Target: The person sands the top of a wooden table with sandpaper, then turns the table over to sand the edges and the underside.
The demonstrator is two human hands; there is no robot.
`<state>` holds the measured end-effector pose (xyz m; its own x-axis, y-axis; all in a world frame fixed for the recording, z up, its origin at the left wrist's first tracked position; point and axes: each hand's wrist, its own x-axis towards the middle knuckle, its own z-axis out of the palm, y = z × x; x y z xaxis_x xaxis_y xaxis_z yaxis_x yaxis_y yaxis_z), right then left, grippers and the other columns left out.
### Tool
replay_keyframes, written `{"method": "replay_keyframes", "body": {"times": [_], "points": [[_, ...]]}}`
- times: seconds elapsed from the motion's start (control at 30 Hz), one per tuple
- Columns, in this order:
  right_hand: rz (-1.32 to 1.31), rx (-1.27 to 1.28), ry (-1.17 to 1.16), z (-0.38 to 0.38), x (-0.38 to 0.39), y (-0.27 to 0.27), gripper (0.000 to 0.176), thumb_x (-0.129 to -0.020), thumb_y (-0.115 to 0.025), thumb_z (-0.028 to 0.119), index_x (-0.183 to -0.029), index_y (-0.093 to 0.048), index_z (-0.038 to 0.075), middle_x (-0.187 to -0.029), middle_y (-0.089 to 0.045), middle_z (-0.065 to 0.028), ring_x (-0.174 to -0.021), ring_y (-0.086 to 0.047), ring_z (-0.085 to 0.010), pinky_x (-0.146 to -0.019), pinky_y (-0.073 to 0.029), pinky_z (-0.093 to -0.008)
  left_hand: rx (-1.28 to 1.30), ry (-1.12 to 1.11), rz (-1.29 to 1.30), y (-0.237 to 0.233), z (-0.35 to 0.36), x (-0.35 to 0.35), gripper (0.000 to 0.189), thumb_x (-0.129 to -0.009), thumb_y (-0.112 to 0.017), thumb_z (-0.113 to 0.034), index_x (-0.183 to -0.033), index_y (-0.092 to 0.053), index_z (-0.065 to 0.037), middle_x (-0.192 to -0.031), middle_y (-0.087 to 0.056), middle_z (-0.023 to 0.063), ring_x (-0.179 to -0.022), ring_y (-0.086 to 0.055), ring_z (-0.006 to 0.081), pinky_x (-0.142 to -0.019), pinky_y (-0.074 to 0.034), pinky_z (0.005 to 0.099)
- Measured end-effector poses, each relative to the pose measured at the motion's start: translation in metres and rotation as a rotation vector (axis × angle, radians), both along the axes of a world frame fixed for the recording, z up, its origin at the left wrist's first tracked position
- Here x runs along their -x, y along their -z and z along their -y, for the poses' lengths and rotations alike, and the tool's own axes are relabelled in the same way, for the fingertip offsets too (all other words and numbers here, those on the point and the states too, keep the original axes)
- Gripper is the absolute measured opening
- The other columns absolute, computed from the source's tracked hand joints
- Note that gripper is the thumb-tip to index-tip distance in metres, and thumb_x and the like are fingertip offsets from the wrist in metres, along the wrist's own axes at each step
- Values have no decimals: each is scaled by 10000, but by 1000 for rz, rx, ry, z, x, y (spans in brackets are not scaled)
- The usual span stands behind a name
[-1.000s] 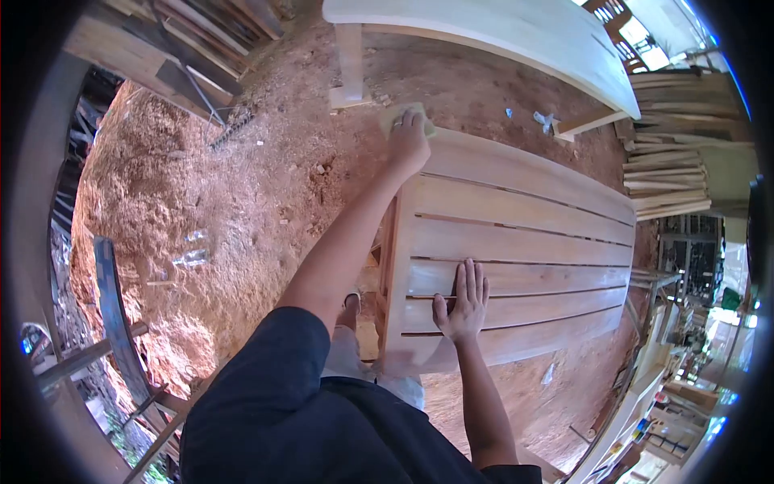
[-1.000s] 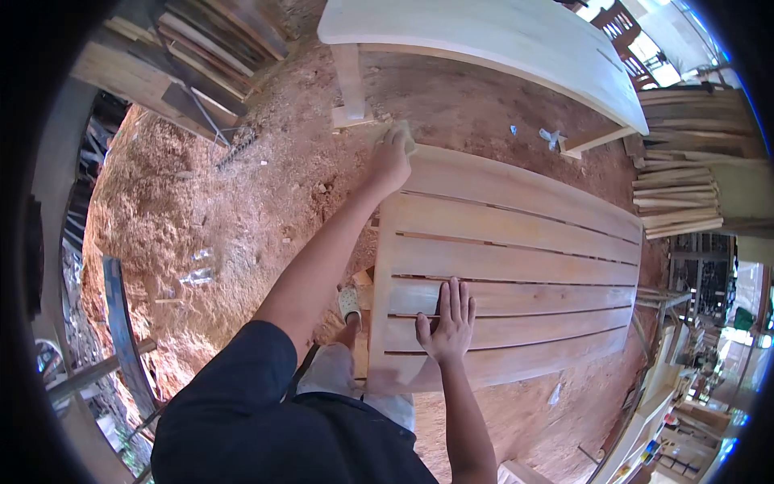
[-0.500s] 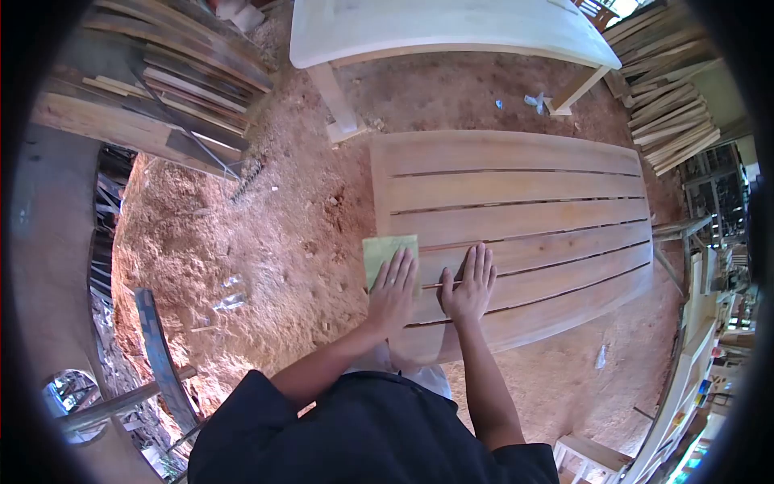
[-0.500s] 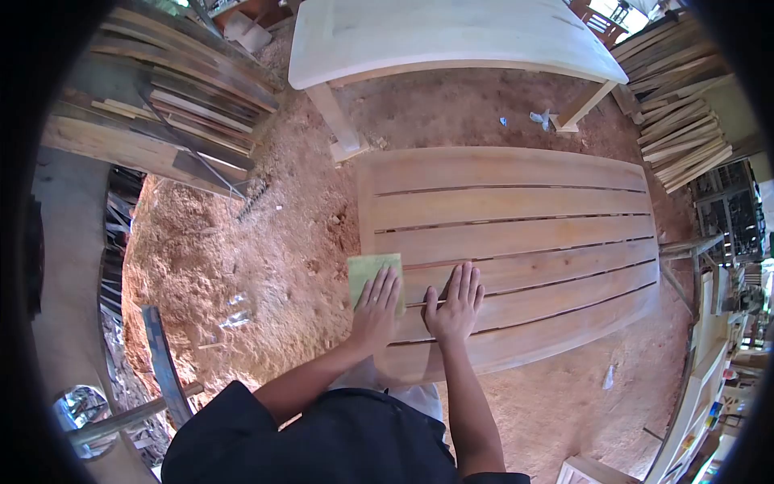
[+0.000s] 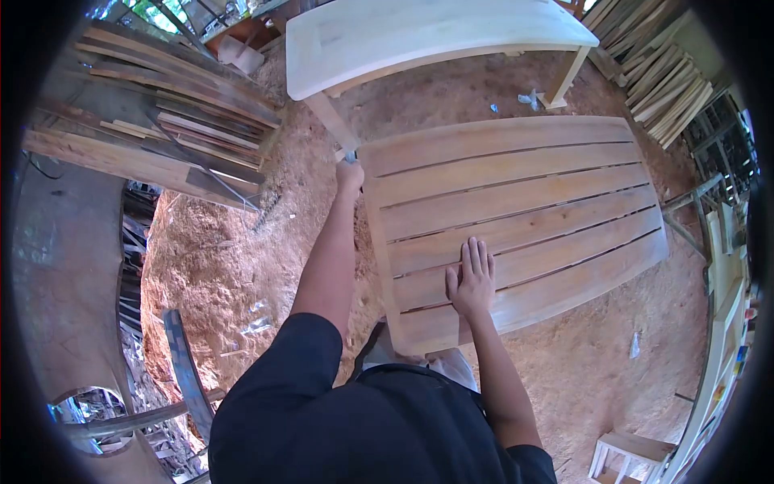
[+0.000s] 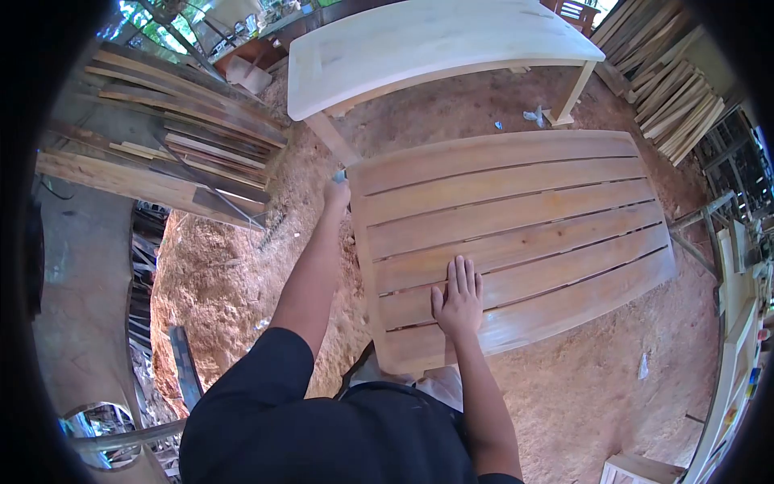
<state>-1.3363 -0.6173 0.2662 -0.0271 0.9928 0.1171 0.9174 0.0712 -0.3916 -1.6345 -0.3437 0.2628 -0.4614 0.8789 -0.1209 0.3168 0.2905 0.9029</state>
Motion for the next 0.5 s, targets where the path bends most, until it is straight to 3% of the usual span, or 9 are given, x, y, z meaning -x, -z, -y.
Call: {"method": "replay_keyframes", "body": {"times": [0.03, 0.13, 0.23, 0.3, 0.37, 0.43, 0.5], "points": [[10, -3, 7, 0, -1, 1, 709, -995, -511, 433, -1561, -402, 21, -1674, -318, -142, -1569, -237, -317, -1276, -181, -491, 24, -52, 30, 14, -8, 4, 301, -1023, -511, -181, -1088, -691, 50, -963, -740, 212, -926, -715, 383, -806, -527, 467], [37, 8, 10, 0, 0, 0, 703, -995, -499, 427, -1562, -403, 23, -1674, -319, -138, -1570, -236, -316, -1277, -174, -492, 65, -46, 95, 62, -5, 12, 307, -1020, -537, -208, -1060, -701, 49, -978, -737, 229, -937, -719, 373, -780, -525, 476], [35, 16, 12, 0, 1, -1, 706, -987, -486, 419, -1565, -398, 24, -1676, -315, -134, -1572, -230, -314, -1278, -168, -498, 114, -73, -31, 60, 55, -4, 327, -1028, -537, -223, -1059, -692, 63, -966, -729, 247, -915, -721, 352, -750, -521, 476], [48, 32, 18, 2, 5, -2, 711, -986, -487, 424, -1566, -395, 24, -1679, -310, -132, -1573, -228, -315, -1277, -168, -501, 143, -25, 13, 85, 107, 3, 254, -1044, -524, -176, -1015, -689, 15, -907, -716, 116, -807, -662, 200, -728, -522, 433], [72, 37, 25, -4, 1, -4, 713, -987, -487, 428, -1567, -392, 25, -1681, -306, -128, -1574, -226, -314, -1277, -165, -502, 211, -57, 76, 41, 176, -27, 254, -1067, -495, -165, -1041, -674, 14, -909, -707, 104, -808, -644, 184, -727, -520, 414], [81, 54, 26, -3, 3, -5, 713, -988, -485, 429, -1569, -388, 26, -1683, -303, -123, -1575, -223, -310, -1278, -159, -503, 304, -43, 90, 55, 234, -30, 339, -1058, -502, -234, -1069, -672, 58, -929, -718, 247, -824, -696, 319, -738, -510, 453], [82, 50, 26, -2, 4, -5, 714, -990, -482, 433, -1569, -388, 26, -1683, -304, -120, -1577, -221, -306, -1279, -157, -503, 251, -117, 231, 36, 280, -51, 336, -1068, -485, -225, -1093, -669, 55, -932, -721, 242, -830, -700, 329, -737, -509, 451]]}}
